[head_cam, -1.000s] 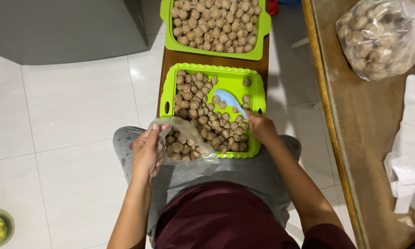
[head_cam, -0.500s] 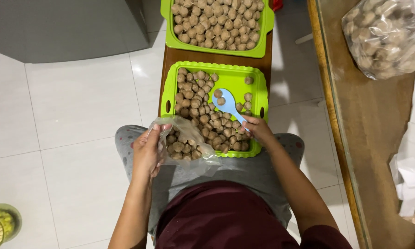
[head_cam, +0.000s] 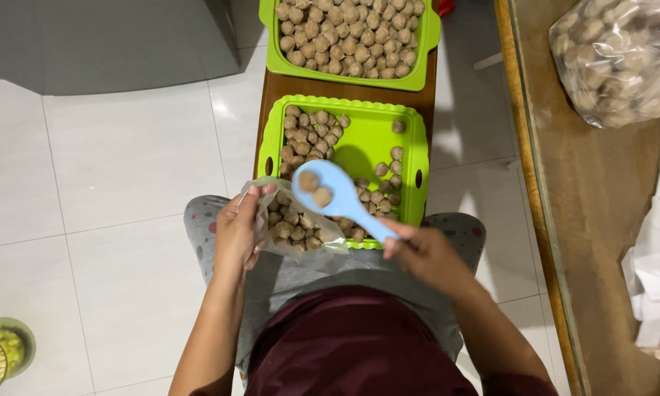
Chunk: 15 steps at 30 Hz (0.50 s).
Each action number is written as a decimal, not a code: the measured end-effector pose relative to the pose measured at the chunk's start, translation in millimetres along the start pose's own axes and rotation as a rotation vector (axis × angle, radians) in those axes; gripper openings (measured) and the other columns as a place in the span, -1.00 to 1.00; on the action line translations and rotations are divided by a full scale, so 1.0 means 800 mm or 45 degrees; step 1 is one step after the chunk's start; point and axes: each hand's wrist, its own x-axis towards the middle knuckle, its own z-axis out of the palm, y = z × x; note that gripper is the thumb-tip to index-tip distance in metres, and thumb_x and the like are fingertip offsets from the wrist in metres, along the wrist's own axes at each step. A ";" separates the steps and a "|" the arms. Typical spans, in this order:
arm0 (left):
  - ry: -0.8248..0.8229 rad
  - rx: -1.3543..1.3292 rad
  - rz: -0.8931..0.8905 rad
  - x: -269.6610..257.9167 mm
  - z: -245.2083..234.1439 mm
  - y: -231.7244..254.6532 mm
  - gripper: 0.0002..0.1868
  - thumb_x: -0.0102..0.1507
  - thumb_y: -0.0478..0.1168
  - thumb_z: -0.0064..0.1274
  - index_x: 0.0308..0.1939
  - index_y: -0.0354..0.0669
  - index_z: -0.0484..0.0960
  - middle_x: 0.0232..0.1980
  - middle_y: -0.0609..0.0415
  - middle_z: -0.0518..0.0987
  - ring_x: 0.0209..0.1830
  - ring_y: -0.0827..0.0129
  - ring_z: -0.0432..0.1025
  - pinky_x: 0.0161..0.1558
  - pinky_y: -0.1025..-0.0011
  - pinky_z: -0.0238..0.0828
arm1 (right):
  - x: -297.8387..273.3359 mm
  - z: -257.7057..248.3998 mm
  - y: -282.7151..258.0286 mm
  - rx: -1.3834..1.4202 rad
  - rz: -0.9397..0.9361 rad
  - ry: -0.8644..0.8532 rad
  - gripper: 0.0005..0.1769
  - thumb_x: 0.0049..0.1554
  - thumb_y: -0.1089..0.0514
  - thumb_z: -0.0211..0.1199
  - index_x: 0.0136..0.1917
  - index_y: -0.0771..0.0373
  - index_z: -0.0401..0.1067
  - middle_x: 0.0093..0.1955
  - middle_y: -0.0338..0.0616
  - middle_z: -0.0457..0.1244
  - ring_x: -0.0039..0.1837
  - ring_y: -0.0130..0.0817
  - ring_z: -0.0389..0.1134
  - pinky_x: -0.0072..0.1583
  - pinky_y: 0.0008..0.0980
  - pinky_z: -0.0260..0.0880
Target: Scooping meatballs from a tray into a plastic bag for packaging
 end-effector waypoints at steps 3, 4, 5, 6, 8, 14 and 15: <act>0.018 -0.012 0.007 0.003 -0.001 -0.001 -0.65 0.41 -0.06 -0.02 -0.07 -0.31 0.69 -0.80 0.12 0.10 -0.98 0.55 -0.03 -0.94 0.59 -0.09 | -0.008 0.032 -0.032 -0.287 -0.108 -0.033 -0.51 0.19 0.17 0.21 0.40 0.05 0.46 -0.10 0.06 0.46 -0.15 -0.12 0.40 -0.13 -0.18 0.44; 0.032 -0.018 0.009 0.004 -0.002 0.000 -0.66 0.41 -0.06 -0.03 -0.10 -0.29 0.68 -0.81 0.11 0.11 -0.98 0.54 -0.03 -0.93 0.59 -0.10 | -0.008 0.043 -0.041 -0.498 -0.160 -0.051 -0.50 0.24 0.14 0.14 0.44 -0.06 0.43 0.14 0.04 0.45 0.09 0.11 0.49 0.06 -0.07 0.53; 0.032 -0.019 0.010 0.002 -0.002 0.001 -0.66 0.41 -0.06 -0.03 -0.10 -0.29 0.68 -0.81 0.11 0.11 -0.98 0.54 -0.03 -0.93 0.59 -0.10 | -0.009 0.046 -0.031 -0.499 -0.161 -0.051 -0.50 0.24 0.14 0.14 0.44 -0.06 0.43 0.14 0.04 0.45 0.09 0.11 0.49 0.06 -0.07 0.53; 0.028 -0.021 0.019 0.001 -0.003 0.003 -0.65 0.41 -0.06 -0.02 -0.07 -0.31 0.69 -0.80 0.10 0.13 -0.98 0.54 -0.02 -0.93 0.57 -0.08 | -0.009 0.049 -0.022 -0.587 -0.205 0.032 -0.52 0.26 0.11 0.13 0.43 -0.10 0.44 0.06 -0.05 0.44 0.01 0.01 0.50 -0.02 -0.16 0.53; 0.026 -0.027 0.028 -0.001 -0.006 0.006 -0.64 0.40 -0.07 -0.02 -0.04 -0.32 0.70 -0.80 0.09 0.16 -0.98 0.54 0.00 -0.94 0.54 -0.06 | -0.005 0.053 -0.012 -0.678 -0.249 0.113 -0.54 0.27 0.08 0.11 0.43 -0.13 0.45 -0.01 -0.14 0.43 -0.08 -0.09 0.50 -0.10 -0.25 0.53; -0.014 -0.020 0.019 -0.004 -0.007 0.003 -0.62 0.40 -0.08 -0.02 -0.05 -0.37 0.69 -0.81 0.11 0.13 -0.98 0.56 -0.03 -0.94 0.56 -0.09 | 0.035 0.097 0.054 -0.075 -0.076 0.382 -0.24 -0.16 0.05 0.66 0.29 0.15 0.46 -0.19 -0.04 0.39 -0.22 -0.34 0.35 -0.20 -0.41 0.41; -0.013 -0.021 0.009 -0.001 -0.007 -0.001 -0.63 0.40 -0.08 -0.03 -0.06 -0.37 0.69 -0.80 0.12 0.13 -0.98 0.56 -0.04 -0.94 0.55 -0.10 | 0.044 0.109 0.077 -0.195 0.015 0.375 -0.12 -0.25 -0.07 0.69 0.29 0.05 0.40 -0.09 -0.13 0.41 -0.15 -0.25 0.39 -0.12 -0.31 0.43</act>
